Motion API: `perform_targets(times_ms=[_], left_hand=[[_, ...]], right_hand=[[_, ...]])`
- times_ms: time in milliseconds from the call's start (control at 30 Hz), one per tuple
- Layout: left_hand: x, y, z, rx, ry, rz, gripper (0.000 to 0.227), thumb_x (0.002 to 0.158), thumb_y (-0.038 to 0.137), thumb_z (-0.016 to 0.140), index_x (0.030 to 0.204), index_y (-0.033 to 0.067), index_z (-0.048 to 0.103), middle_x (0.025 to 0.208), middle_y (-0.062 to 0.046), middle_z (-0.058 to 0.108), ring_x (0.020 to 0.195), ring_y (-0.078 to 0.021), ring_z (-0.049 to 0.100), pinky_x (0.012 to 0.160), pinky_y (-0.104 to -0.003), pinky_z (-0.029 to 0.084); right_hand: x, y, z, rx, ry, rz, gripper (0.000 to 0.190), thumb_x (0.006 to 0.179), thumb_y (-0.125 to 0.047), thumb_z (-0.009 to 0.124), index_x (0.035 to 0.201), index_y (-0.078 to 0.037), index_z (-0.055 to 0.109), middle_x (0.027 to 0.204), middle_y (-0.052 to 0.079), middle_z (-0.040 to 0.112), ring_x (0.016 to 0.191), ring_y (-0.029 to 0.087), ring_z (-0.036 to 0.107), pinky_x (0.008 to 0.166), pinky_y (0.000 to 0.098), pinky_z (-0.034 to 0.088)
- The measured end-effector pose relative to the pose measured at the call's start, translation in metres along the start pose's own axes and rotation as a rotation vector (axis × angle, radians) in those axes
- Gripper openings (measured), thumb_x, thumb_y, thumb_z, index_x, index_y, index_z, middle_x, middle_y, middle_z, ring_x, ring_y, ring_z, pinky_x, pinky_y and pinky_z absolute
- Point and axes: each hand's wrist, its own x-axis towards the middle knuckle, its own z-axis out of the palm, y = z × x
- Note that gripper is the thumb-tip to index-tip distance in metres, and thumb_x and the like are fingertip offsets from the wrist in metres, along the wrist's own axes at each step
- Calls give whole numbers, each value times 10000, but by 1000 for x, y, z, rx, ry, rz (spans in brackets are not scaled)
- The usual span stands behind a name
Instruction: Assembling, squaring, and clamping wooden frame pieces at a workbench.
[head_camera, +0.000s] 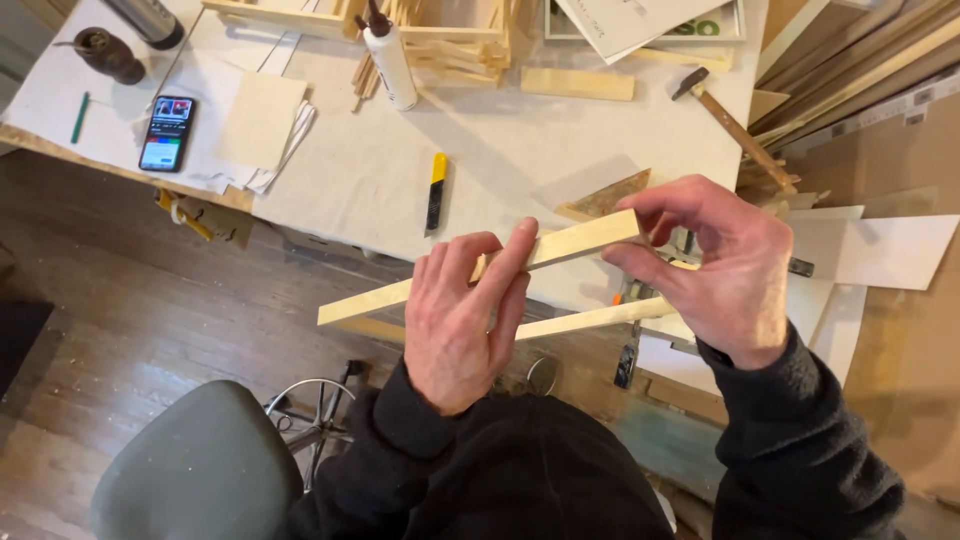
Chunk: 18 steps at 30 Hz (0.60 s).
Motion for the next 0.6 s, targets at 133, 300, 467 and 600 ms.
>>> perform_targets(times_ms=[133,300,467,600], left_hand=[[0,7,0,-7,29,10,491,937,48,723,1415,86,619,1096,-91,607,985,-260,599,870,-404,496],[-9,16,-2,24,32,-14,498,925,45,733,1409,94,624,1079,-81,613,945,-240,604,836,-385,506],[-13,22,-3,63,59,-34,507,911,51,752,1401,98,631,1073,-70,620,897,-225,596,800,-374,508],[-12,25,-4,92,81,-34,525,887,39,762,1393,109,640,1075,-64,621,877,-220,589,787,-367,509]], right_hand=[[-4,-16,-5,2,16,-20,294,922,-72,802,1198,-22,713,1097,98,737,927,117,671,799,263,562],[-24,-11,-5,82,46,74,254,1048,-64,641,1290,-14,703,1161,130,740,961,161,702,859,291,587],[-32,-21,-1,67,40,-38,487,1020,-150,648,1480,-28,543,1340,144,720,1175,221,719,1050,343,598],[-36,-30,3,-57,22,-64,812,917,-173,776,1598,-11,367,1437,183,658,1387,298,639,1212,419,499]])
